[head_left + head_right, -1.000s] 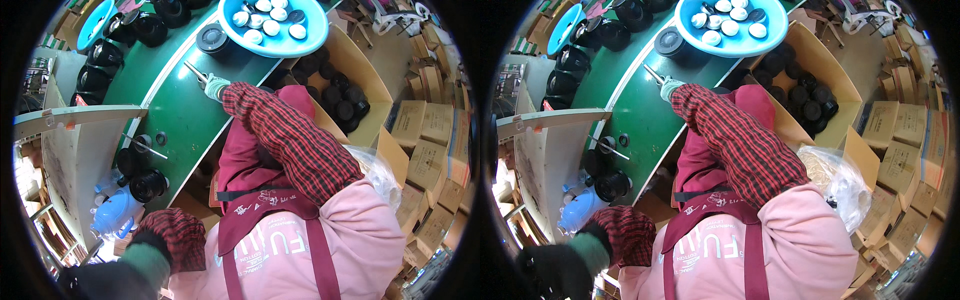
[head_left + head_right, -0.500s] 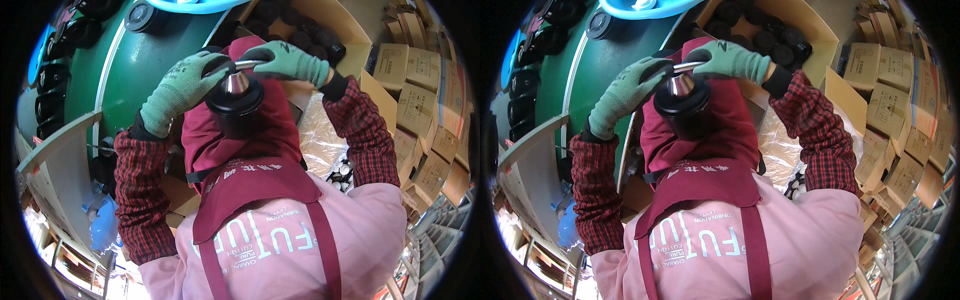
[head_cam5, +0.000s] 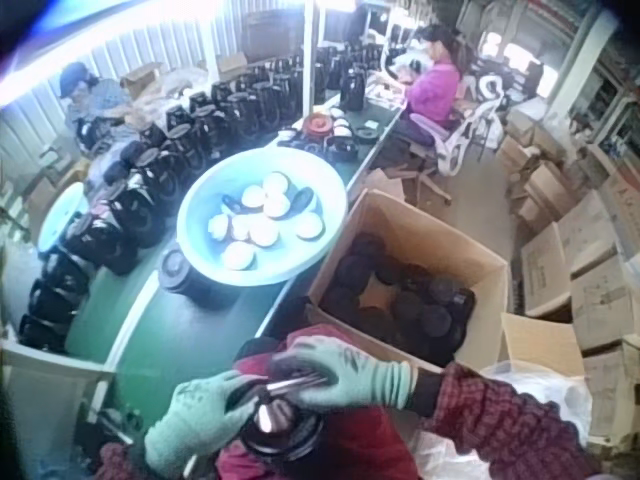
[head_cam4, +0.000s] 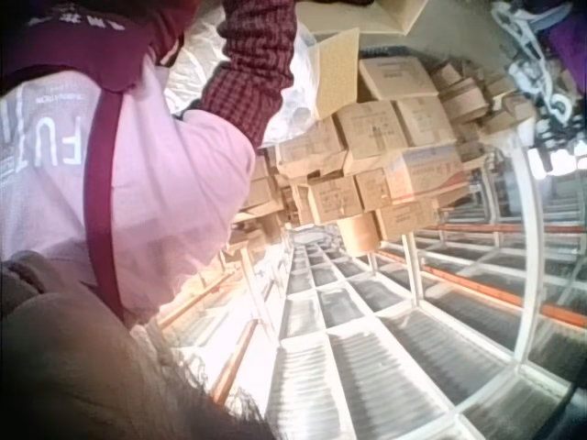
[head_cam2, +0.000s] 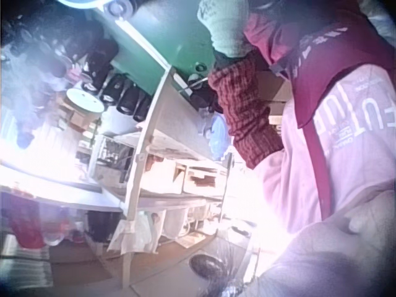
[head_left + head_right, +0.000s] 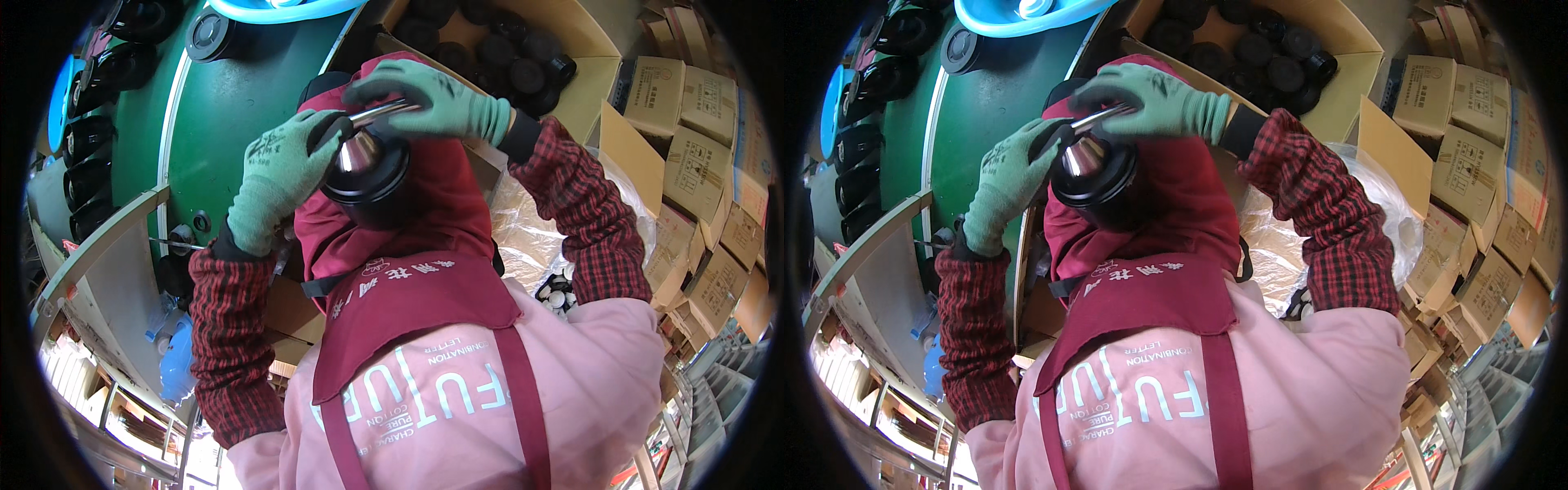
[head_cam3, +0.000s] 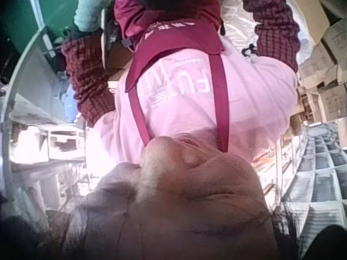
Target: The person assembles black kitchenware by picking up a pot, inserting a metal rod, and attaching a lid. The person repeats this process for multiple units, placing finished items on the table.
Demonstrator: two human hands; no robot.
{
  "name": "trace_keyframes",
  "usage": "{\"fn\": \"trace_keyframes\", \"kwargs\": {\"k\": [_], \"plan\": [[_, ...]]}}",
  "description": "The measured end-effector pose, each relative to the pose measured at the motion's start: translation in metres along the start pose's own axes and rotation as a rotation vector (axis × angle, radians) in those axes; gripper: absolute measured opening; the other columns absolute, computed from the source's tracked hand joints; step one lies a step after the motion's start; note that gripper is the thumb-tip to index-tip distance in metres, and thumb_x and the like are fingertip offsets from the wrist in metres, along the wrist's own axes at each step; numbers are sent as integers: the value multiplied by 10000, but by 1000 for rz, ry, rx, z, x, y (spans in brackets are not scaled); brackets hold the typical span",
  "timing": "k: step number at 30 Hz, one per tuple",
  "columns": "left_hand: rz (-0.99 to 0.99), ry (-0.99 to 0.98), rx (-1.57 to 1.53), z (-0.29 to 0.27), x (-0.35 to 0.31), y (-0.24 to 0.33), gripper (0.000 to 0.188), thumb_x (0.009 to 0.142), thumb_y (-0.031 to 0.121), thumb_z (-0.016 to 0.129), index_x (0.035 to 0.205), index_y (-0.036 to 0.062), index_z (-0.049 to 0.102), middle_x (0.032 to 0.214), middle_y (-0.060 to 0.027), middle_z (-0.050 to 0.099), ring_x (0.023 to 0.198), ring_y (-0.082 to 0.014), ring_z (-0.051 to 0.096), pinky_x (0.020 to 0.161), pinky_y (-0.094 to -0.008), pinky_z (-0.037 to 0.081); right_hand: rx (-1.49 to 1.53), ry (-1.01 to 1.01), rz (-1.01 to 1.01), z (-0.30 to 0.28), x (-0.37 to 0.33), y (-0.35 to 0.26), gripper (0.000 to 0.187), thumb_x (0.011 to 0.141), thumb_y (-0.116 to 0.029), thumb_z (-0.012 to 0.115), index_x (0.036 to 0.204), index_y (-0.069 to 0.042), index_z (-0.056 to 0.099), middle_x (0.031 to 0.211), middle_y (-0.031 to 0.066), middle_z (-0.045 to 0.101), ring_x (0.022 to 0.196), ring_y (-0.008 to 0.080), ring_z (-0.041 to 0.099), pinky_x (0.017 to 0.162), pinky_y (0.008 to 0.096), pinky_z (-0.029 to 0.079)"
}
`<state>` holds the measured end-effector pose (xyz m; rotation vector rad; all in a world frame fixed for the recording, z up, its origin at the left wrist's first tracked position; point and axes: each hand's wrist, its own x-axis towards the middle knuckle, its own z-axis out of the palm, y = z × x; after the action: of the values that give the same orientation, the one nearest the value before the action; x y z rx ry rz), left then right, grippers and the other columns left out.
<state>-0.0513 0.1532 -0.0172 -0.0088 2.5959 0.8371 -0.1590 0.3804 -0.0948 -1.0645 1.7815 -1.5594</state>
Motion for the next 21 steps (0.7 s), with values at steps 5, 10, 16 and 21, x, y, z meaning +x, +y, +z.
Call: {"fn": "trace_keyframes", "kwargs": {"k": [5,10,16,21], "plan": [[-33,-105,-117,-9,-3,1,349,994,386,572,1227,156,693,1081,-126,701,995,-346,682,885,-432,526,882,-80,98,-12,19,32,416,1012,-278,569,1280,38,618,1133,114,696,992,150,675,897,292,537],[-27,-137,-421,-5,-2,-39,428,977,339,602,1253,19,670,1137,-156,709,1005,-258,702,923,-362,533,803,-91,154,20,-1,-6,356,931,-164,709,1243,2,661,1151,64,717,990,96,654,792,228,529],[260,-138,-1043,42,84,-25,427,1075,349,499,1245,9,694,1134,-83,745,968,-190,686,848,-324,527,-220,-130,-352,105,-32,-98,173,830,-364,711,939,-229,706,646,12,552,736,216,599,821,410,422],[246,225,-754,60,94,-5,316,1034,238,544,1260,75,692,1157,-87,727,987,-181,691,877,-321,523,76,-38,-335,90,-33,-95,234,905,-346,710,1066,-179,734,827,45,677,800,230,633,831,395,459]]}}
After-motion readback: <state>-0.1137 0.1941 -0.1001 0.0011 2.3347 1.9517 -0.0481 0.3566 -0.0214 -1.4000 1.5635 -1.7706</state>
